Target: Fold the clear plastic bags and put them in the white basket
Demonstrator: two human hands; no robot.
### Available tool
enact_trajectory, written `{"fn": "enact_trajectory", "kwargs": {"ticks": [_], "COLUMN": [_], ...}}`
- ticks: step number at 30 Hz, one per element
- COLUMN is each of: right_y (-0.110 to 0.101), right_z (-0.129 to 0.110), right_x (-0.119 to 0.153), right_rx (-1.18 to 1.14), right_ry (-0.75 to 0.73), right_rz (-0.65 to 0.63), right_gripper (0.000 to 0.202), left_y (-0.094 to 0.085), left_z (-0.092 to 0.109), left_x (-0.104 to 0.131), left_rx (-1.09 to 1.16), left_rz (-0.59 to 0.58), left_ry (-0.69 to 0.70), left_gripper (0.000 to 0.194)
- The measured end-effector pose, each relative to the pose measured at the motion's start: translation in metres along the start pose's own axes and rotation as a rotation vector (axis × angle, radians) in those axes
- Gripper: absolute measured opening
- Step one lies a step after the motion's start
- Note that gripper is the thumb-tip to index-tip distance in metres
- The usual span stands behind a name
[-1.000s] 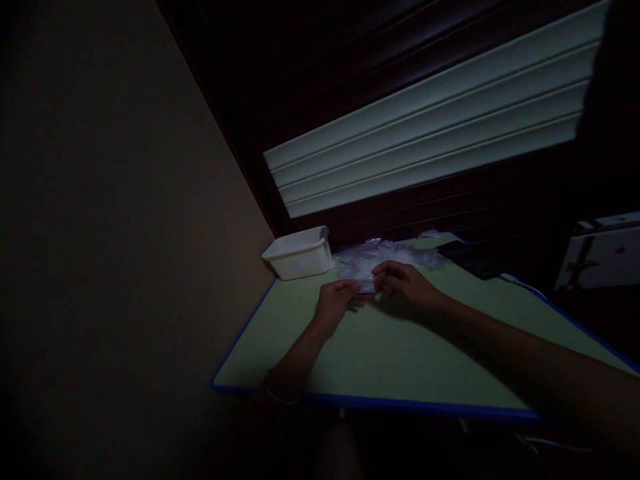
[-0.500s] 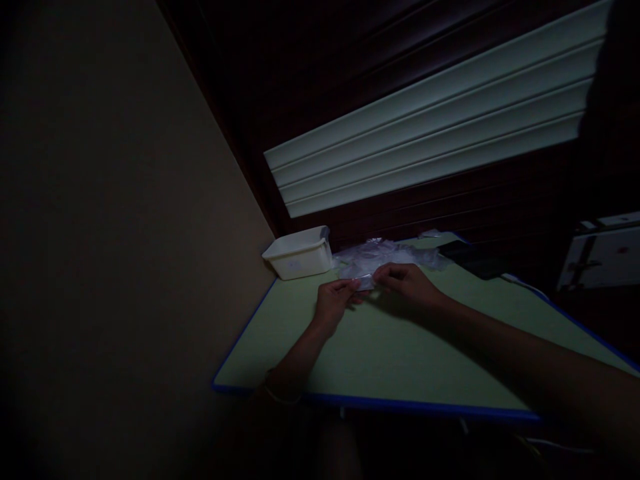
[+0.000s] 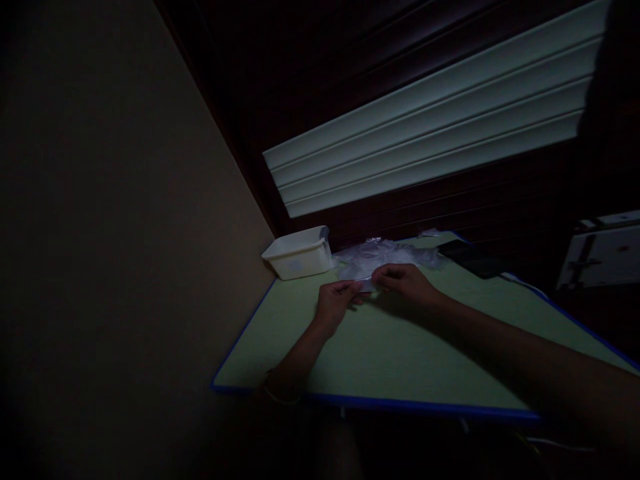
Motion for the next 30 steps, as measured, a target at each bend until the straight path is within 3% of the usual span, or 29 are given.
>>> {"fn": "enact_trajectory", "kwargs": {"ticks": [11,17,20,25,30], "right_y": [-0.002,0.008,0.006,-0.003,0.000], "right_z": [-0.008,-0.004,-0.001,-0.003,-0.001], "right_x": [0.003,0.004,0.003,0.002,0.003], "right_rx": [-0.039,0.007,0.008,0.022,0.011], "right_ry": [-0.029,-0.050,-0.025,0.018,0.036], "right_rz": [0.054,-0.041,-0.028,0.050,0.042], "right_gripper": [0.038,0.036,0.041,0.046,0.046], "left_y": [0.002,0.002,0.001,-0.007,-0.006], "left_z": [0.001,-0.006,-0.007,0.007,0.010], "left_x": [-0.002,-0.004,-0.004,-0.003,-0.003], "left_rx": [0.038,0.006,0.066,0.132,0.065], "left_rz": [-0.019,-0.044,-0.036,0.047,0.042], "left_ry": [0.031,0.012,0.004,0.121,0.175], "left_gripper": [0.044,0.043,0.048,0.041,0.034]}}
Point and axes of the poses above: each hand's wrist, its own x-axis away from the middle knuckle, its own y-axis out of the palm, z = x × y, the point moved 9 cm from there along -x, towards the middle knuckle, and after that the axes turned 5 degrees about -z, right-handed, at the moved point
